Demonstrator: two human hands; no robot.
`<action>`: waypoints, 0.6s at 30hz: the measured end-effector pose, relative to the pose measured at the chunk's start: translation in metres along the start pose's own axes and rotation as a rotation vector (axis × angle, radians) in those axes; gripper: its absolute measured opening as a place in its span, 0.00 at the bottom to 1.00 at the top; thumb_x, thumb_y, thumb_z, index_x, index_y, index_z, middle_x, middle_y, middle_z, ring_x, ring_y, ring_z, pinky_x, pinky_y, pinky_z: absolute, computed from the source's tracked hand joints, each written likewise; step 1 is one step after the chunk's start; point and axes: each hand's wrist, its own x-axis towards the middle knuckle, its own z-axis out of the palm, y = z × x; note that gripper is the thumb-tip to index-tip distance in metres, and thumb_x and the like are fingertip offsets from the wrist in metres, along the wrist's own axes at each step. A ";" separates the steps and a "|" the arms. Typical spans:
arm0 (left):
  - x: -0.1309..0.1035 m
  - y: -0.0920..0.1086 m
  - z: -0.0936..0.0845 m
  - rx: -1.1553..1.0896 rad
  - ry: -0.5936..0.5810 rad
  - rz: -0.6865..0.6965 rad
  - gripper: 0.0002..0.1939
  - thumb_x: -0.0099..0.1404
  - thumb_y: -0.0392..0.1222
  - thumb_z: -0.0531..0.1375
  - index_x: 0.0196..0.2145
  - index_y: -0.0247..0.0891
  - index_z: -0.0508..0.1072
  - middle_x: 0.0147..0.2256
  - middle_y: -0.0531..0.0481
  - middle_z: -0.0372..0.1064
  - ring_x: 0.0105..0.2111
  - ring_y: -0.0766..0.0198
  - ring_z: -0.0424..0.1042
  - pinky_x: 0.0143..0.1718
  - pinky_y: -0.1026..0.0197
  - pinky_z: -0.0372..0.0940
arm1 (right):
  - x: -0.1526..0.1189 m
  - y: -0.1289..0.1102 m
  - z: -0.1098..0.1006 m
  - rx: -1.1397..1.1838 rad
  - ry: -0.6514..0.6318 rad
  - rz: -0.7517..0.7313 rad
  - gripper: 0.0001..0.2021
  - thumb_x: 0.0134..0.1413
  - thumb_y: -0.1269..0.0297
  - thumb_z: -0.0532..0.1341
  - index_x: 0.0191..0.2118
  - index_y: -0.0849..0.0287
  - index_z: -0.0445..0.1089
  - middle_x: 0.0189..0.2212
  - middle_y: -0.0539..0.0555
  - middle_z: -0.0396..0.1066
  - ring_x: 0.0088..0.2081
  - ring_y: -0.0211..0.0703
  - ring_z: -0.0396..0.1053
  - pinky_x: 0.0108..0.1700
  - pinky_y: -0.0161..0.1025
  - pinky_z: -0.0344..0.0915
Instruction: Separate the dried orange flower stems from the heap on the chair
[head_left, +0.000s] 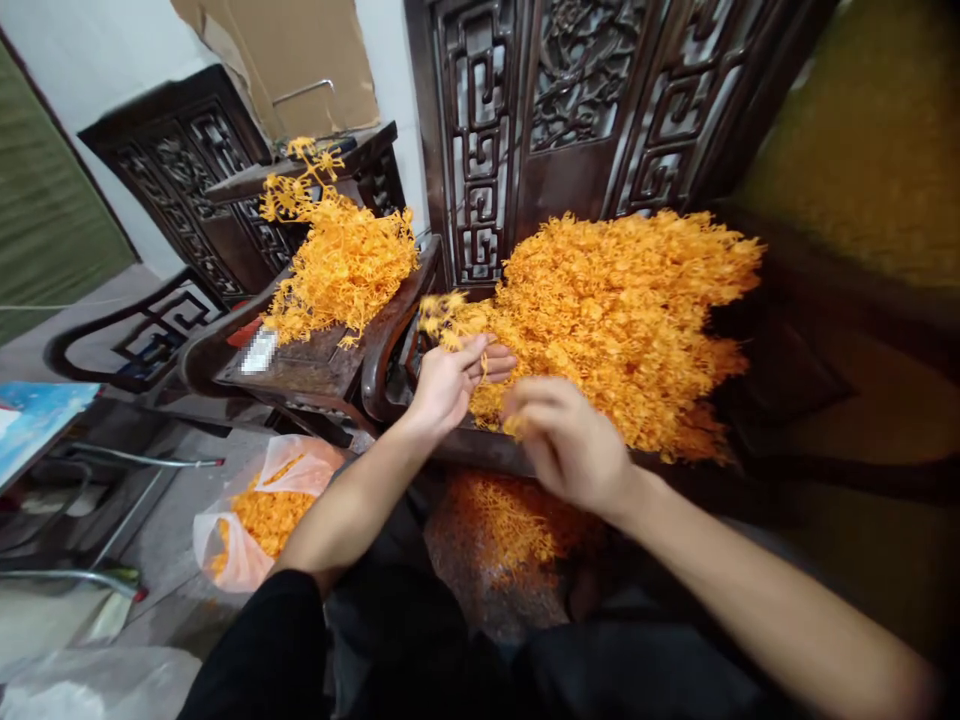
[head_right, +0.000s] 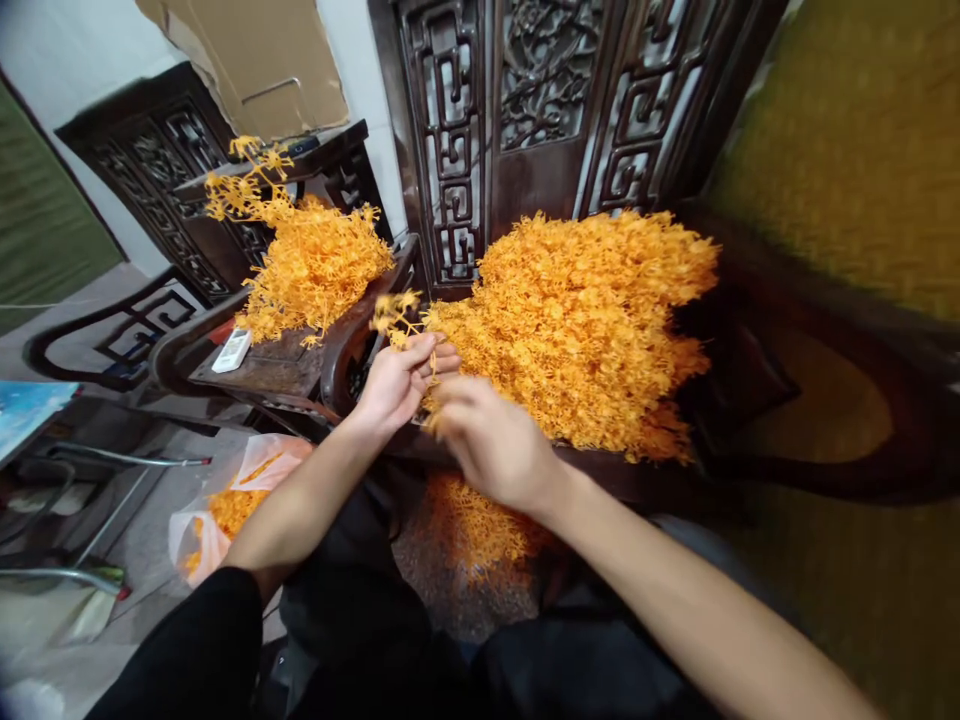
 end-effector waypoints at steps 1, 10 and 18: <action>-0.001 0.002 -0.003 0.041 -0.073 -0.020 0.08 0.67 0.37 0.64 0.41 0.28 0.77 0.33 0.42 0.80 0.30 0.61 0.81 0.38 0.58 0.74 | 0.001 0.006 -0.005 0.046 0.038 0.162 0.09 0.69 0.67 0.56 0.37 0.59 0.72 0.40 0.59 0.77 0.39 0.43 0.75 0.40 0.40 0.72; -0.009 -0.012 -0.002 0.324 -0.243 -0.008 0.24 0.66 0.57 0.66 0.41 0.29 0.77 0.25 0.47 0.76 0.18 0.71 0.69 0.22 0.67 0.62 | 0.000 0.038 0.003 0.753 0.158 1.039 0.21 0.62 0.41 0.62 0.40 0.57 0.71 0.21 0.44 0.53 0.20 0.32 0.51 0.19 0.32 0.50; -0.031 -0.022 0.004 0.525 -0.001 0.337 0.35 0.62 0.71 0.62 0.23 0.31 0.77 0.17 0.46 0.73 0.12 0.69 0.67 0.13 0.68 0.56 | 0.004 0.074 -0.012 0.643 0.568 1.043 0.24 0.57 0.40 0.68 0.33 0.55 0.60 0.19 0.41 0.53 0.18 0.31 0.54 0.20 0.30 0.55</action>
